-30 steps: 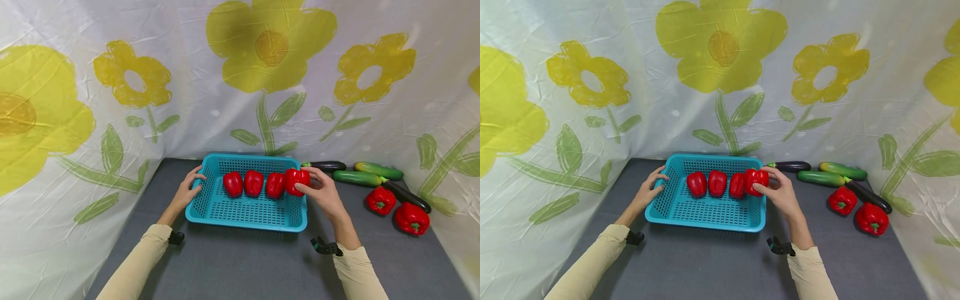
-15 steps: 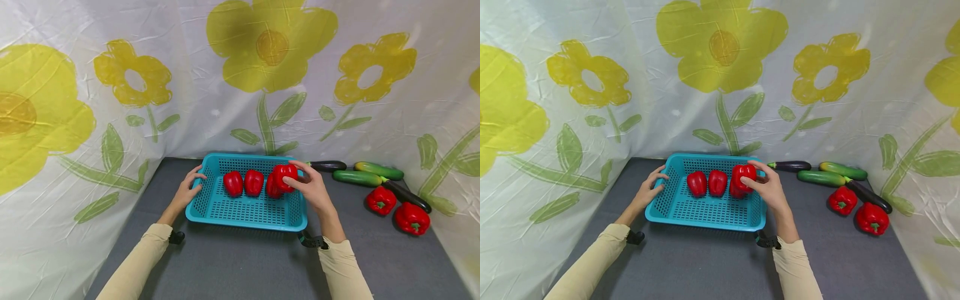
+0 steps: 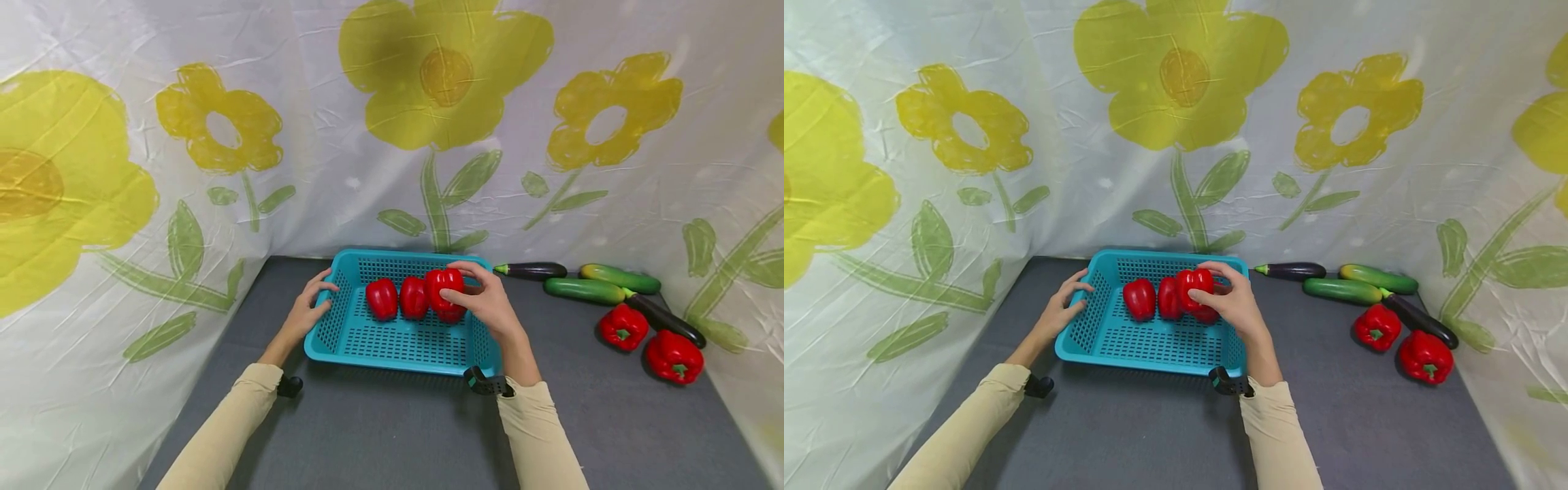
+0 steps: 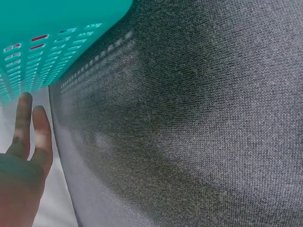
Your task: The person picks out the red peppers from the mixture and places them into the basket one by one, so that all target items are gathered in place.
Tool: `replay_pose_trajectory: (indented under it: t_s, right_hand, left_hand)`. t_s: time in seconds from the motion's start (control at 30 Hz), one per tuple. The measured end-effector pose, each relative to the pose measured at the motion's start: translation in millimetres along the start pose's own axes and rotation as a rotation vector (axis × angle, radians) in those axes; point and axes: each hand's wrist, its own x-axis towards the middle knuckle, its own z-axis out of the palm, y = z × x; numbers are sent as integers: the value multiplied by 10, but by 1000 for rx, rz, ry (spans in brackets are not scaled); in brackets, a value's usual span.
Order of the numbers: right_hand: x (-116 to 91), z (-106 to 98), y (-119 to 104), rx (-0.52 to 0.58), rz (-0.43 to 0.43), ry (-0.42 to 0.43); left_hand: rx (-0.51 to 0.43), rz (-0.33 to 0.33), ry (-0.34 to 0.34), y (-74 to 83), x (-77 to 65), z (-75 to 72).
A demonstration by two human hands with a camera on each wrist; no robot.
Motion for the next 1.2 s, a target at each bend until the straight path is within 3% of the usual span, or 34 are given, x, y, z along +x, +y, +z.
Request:
replay_pose_trajectory:
  t_s: [0.53, 0.97, 1.2]
  right_hand:
    - [100, 256, -29, 41, 9, -117]
    - [220, 509, -27, 191, 64, -189]
    - [266, 623, 21, 117, 48, -174]
  left_hand:
    - [-8, -13, -18, -31, 1, -2]
    - [0, 12, -13, -57, -6, -2]
    - [10, 7, -9, -23, -5, -3]
